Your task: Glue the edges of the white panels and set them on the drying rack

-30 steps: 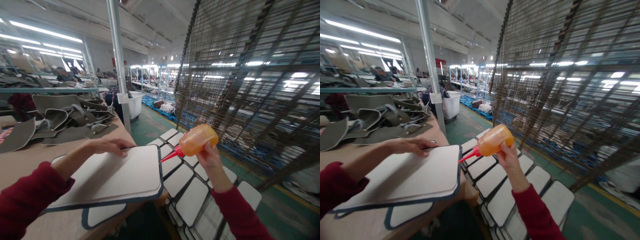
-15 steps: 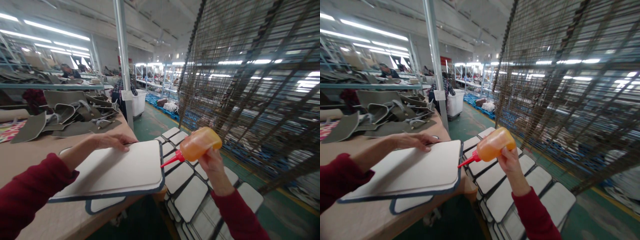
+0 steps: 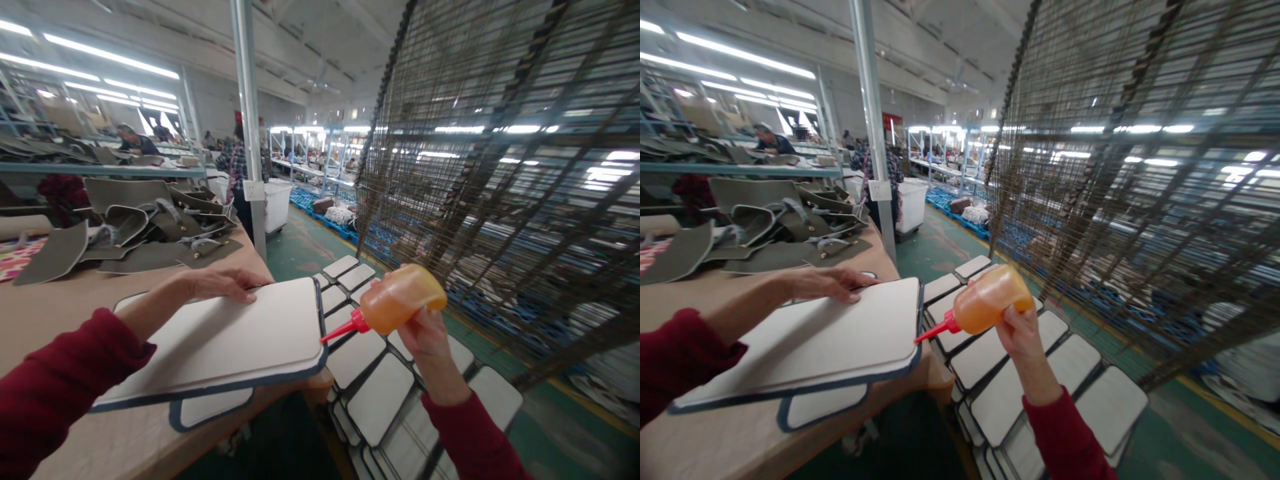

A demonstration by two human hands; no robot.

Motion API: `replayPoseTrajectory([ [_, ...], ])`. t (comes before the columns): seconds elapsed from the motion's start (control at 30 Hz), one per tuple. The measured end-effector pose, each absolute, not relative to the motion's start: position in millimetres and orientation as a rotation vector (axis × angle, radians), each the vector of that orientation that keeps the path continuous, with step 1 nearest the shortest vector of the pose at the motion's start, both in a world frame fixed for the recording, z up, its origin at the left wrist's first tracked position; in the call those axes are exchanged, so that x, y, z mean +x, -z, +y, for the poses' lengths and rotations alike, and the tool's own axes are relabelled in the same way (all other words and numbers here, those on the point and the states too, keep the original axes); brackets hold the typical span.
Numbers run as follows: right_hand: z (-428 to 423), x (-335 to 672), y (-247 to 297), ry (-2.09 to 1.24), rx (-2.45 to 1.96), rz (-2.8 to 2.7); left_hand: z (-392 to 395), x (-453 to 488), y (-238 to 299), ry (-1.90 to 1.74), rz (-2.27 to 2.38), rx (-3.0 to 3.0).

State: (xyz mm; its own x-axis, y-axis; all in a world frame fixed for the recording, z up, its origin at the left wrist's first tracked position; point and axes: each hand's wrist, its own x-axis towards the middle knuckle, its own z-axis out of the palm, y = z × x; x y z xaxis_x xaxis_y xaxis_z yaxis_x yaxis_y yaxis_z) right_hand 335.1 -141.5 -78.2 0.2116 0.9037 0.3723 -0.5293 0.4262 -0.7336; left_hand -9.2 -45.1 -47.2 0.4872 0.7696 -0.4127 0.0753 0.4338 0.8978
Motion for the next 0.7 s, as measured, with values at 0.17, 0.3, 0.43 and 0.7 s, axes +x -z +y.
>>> replayPoseTrajectory([
  [0.17,-142,332,80,-1.015,-0.514,-0.942,-38,-17,51,-0.207,0.75,1.428],
  [0.3,-142,330,82,-0.98,-0.532,-0.962,-35,-23,56,-0.182,0.731,1.524],
  [0.43,-144,329,87,-0.917,-0.533,-0.937,-39,-24,58,-0.204,0.767,1.454],
  [0.7,-145,327,98,-0.832,-0.554,-0.886,-41,-30,68,-0.322,0.813,1.401],
])
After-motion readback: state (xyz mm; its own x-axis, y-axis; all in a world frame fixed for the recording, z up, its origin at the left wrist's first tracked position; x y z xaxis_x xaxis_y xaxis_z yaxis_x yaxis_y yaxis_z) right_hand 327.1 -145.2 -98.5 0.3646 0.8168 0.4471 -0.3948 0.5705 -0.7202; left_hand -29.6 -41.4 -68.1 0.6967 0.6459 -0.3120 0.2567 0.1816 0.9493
